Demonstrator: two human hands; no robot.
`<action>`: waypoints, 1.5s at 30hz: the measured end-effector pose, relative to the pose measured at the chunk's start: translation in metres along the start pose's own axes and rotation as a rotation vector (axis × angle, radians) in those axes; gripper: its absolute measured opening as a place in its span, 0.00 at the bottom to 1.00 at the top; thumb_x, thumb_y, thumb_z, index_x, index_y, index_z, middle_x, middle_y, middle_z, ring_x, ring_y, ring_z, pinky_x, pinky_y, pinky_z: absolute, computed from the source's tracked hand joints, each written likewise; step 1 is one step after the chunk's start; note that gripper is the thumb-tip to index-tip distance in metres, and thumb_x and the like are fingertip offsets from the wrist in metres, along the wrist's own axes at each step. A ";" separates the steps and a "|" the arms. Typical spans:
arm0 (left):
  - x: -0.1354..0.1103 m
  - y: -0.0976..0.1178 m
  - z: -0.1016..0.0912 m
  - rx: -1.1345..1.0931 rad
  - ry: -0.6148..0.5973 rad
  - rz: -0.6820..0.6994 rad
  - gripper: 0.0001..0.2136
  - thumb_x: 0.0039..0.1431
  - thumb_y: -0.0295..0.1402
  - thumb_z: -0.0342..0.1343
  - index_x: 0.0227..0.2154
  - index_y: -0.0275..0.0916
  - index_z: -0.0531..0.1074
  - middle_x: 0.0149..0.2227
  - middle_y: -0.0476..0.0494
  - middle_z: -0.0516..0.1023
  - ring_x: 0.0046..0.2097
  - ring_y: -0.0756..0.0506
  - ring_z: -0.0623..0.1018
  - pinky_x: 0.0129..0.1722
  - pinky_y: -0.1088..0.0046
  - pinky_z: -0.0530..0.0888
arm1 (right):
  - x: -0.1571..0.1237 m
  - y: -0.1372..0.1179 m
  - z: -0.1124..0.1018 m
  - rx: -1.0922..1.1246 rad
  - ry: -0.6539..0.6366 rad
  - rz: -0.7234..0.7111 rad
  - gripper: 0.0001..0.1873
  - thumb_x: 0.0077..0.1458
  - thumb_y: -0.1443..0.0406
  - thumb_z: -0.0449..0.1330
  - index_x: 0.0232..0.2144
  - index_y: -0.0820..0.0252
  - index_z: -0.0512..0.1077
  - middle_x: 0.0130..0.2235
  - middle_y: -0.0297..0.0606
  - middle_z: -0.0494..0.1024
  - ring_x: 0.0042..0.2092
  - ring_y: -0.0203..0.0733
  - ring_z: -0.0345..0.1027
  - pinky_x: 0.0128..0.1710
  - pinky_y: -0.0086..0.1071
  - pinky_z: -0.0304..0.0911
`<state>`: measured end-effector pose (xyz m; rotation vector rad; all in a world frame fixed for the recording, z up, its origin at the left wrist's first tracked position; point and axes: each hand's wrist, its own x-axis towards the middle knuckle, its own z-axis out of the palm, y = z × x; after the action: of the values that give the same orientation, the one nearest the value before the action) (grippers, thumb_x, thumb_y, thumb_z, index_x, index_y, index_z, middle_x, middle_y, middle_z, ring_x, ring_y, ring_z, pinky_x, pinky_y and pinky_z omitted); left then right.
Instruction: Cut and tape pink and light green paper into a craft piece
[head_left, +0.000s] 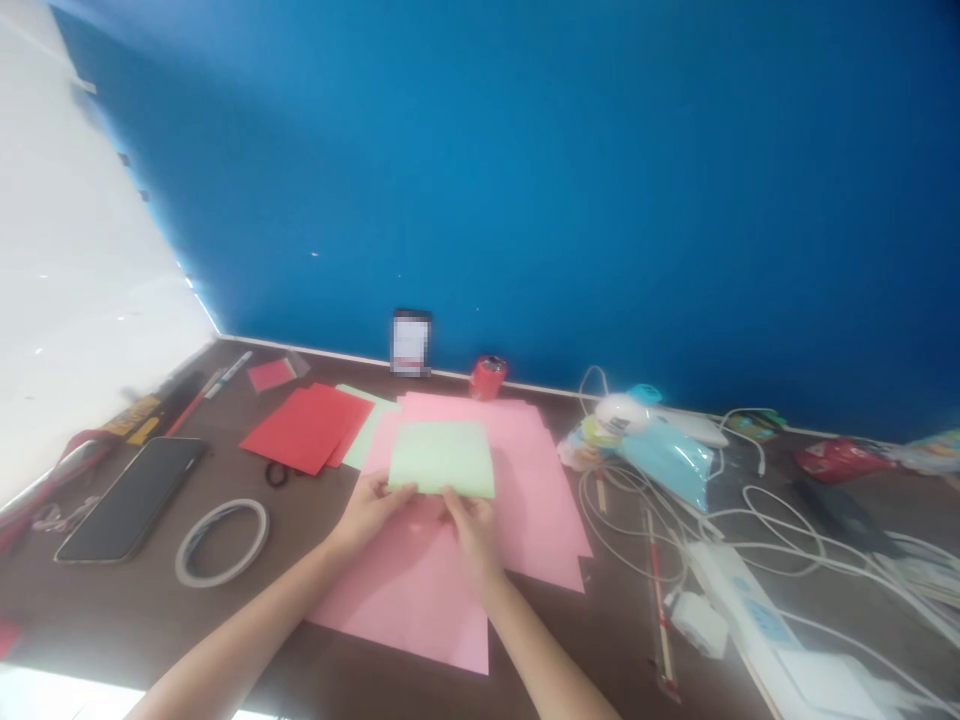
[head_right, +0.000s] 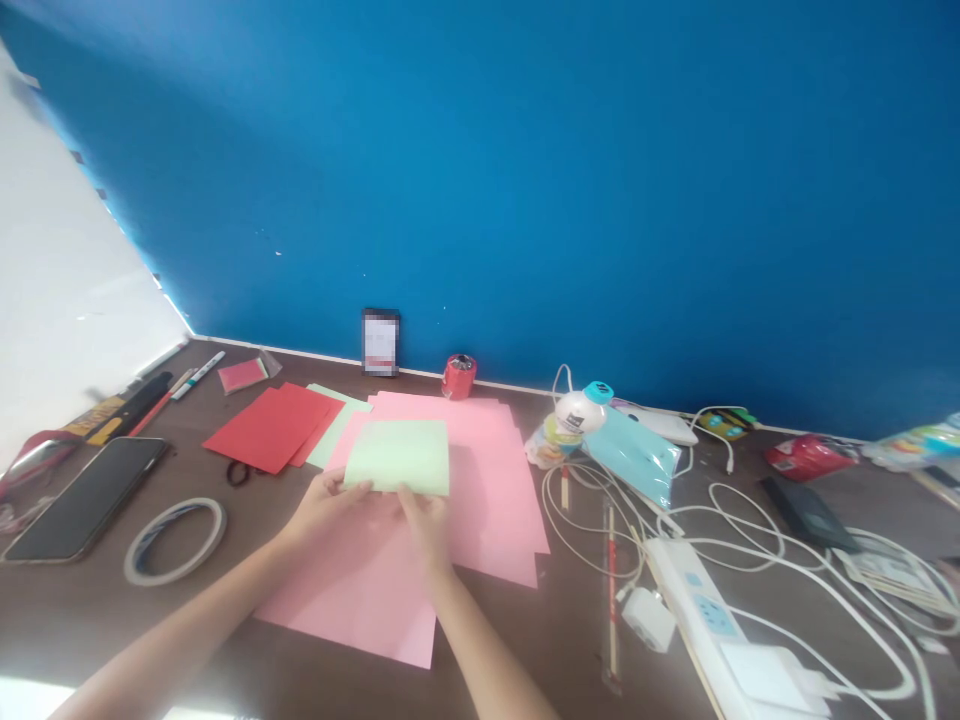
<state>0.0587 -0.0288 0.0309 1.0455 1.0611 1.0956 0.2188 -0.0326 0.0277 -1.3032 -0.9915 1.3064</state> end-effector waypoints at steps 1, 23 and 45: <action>0.001 0.001 -0.001 -0.012 0.016 -0.009 0.17 0.49 0.42 0.58 0.34 0.32 0.73 0.32 0.40 0.78 0.34 0.43 0.77 0.35 0.69 0.72 | 0.001 0.000 -0.001 -0.001 0.022 0.001 0.20 0.42 0.51 0.62 0.15 0.62 0.69 0.16 0.32 0.69 0.21 0.35 0.62 0.24 0.29 0.57; -0.004 -0.046 0.002 1.304 -0.187 0.715 0.21 0.62 0.30 0.39 0.58 0.32 0.53 0.59 0.34 0.59 0.61 0.41 0.56 0.58 0.57 0.59 | 0.014 0.024 -0.010 0.089 0.068 0.009 0.26 0.52 0.50 0.53 0.47 0.60 0.67 0.46 0.46 0.73 0.42 0.45 0.70 0.38 0.39 0.67; -0.019 -0.046 0.006 1.548 -0.158 0.594 0.21 0.59 0.29 0.38 0.53 0.25 0.57 0.57 0.25 0.59 0.61 0.35 0.55 0.56 0.53 0.60 | 0.007 0.006 -0.018 -1.324 -0.210 -0.310 0.26 0.62 0.60 0.33 0.59 0.56 0.54 0.62 0.35 0.54 0.64 0.44 0.38 0.60 0.52 0.23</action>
<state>0.0690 -0.0551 -0.0110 2.7351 1.4807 0.4092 0.2367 -0.0285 0.0188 -1.8115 -2.2898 0.4377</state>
